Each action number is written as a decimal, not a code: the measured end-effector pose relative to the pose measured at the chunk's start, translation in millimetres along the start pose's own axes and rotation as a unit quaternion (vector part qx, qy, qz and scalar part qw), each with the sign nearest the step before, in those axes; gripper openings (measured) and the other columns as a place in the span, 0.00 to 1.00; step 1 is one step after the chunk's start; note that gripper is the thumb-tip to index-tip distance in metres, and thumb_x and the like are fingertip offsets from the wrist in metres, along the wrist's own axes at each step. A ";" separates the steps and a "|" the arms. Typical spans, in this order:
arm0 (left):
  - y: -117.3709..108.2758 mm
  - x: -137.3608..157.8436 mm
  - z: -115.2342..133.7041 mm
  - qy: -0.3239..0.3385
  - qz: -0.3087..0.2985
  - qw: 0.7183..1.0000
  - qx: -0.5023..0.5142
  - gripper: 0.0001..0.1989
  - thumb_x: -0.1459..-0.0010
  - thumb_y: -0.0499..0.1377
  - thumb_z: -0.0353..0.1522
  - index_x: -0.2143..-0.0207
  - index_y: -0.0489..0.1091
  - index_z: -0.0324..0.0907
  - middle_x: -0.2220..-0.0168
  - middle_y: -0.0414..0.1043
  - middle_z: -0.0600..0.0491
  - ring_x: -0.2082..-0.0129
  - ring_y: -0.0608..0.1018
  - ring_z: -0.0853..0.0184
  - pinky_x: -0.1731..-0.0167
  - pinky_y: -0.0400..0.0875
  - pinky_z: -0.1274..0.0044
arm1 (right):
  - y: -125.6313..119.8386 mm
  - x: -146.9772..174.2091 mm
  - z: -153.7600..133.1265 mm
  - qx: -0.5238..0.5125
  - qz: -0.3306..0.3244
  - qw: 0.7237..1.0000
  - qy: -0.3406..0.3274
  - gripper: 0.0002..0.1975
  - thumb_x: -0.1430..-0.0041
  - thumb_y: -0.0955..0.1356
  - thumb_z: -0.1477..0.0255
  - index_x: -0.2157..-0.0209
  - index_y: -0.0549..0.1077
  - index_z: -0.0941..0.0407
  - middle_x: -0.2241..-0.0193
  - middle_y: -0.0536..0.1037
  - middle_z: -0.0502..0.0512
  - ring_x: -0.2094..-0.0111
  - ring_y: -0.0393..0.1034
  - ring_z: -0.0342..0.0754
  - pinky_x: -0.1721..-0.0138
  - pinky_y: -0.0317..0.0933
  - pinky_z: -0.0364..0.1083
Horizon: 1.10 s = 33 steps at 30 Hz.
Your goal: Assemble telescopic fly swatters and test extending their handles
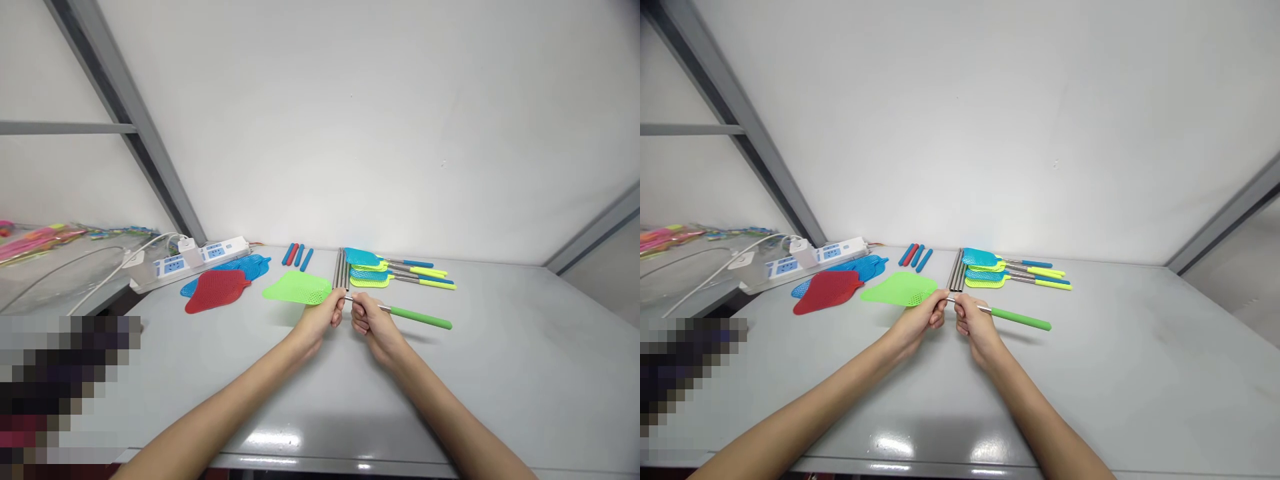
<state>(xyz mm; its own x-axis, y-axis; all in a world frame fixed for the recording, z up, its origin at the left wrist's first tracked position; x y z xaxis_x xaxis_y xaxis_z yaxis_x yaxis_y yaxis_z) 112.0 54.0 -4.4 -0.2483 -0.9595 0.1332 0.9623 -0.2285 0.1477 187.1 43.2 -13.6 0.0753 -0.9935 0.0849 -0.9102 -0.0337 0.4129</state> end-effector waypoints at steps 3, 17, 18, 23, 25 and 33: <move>-1.5 -0.9 0.1 0.002 0.006 1.000 -0.004 0.16 0.53 0.51 0.40 0.86 0.54 0.40 0.90 0.47 0.62 0.87 0.53 0.76 0.83 0.51 0.82 | -0.6 0.2 0.5 0.001 0.001 1.000 0.001 0.16 0.52 0.61 0.68 0.87 0.52 0.57 0.89 0.45 0.41 0.87 0.36 0.35 0.86 0.35 0.40; -2.8 0.2 9.8 0.018 0.013 1.000 -0.007 0.16 0.54 0.51 0.40 0.87 0.54 0.41 0.91 0.47 0.62 0.88 0.53 0.76 0.84 0.51 0.82 | -1.7 0.2 -4.0 0.004 0.003 1.000 -0.007 0.16 0.52 0.62 0.67 0.87 0.52 0.57 0.89 0.45 0.41 0.87 0.36 0.35 0.86 0.36 0.40; -3.0 -0.1 9.7 0.017 0.015 1.000 -0.006 0.16 0.54 0.51 0.39 0.87 0.54 0.41 0.91 0.47 0.62 0.88 0.53 0.76 0.84 0.51 0.82 | -2.0 0.1 -3.7 0.002 0.003 1.000 -0.006 0.16 0.52 0.62 0.67 0.87 0.52 0.57 0.89 0.45 0.41 0.87 0.36 0.35 0.86 0.36 0.40; -4.2 -1.2 10.1 0.018 0.025 1.000 -0.007 0.15 0.53 0.51 0.38 0.86 0.54 0.41 0.91 0.47 0.62 0.88 0.54 0.76 0.85 0.51 0.82 | -4.2 -1.0 -2.5 -0.003 0.003 1.000 -0.003 0.16 0.52 0.62 0.67 0.87 0.52 0.57 0.89 0.45 0.41 0.87 0.36 0.35 0.86 0.35 0.40; -5.1 -1.4 10.8 0.021 0.030 0.999 -0.009 0.15 0.53 0.51 0.38 0.86 0.54 0.41 0.91 0.47 0.62 0.88 0.54 0.76 0.85 0.51 0.82 | -4.9 -1.1 -2.5 -0.002 0.005 1.000 -0.004 0.16 0.52 0.62 0.67 0.87 0.52 0.57 0.89 0.45 0.41 0.87 0.36 0.35 0.86 0.36 0.40; -10.4 -2.9 10.5 0.028 0.048 0.998 -0.010 0.15 0.54 0.51 0.37 0.87 0.52 0.41 0.91 0.47 0.62 0.89 0.53 0.77 0.85 0.49 0.82 | -2.7 0.2 -5.0 -0.006 0.004 1.000 -0.004 0.16 0.53 0.62 0.68 0.87 0.52 0.57 0.89 0.45 0.41 0.87 0.36 0.36 0.86 0.36 0.40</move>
<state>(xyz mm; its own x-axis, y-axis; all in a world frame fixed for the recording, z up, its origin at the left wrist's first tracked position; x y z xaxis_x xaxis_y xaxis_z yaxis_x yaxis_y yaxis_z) 101.5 60.9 4.0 -0.1486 -0.9847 0.0909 0.9835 -0.1376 0.1175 191.6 43.7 -10.3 0.0654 -0.9946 0.0802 -0.9058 -0.0254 0.4230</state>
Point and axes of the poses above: each hand's wrist, its own x-axis away from the middle knuckle, its own y-axis out of the palm, z = x × y, the point moved 10 cm from there along -x, towards the middle knuckle
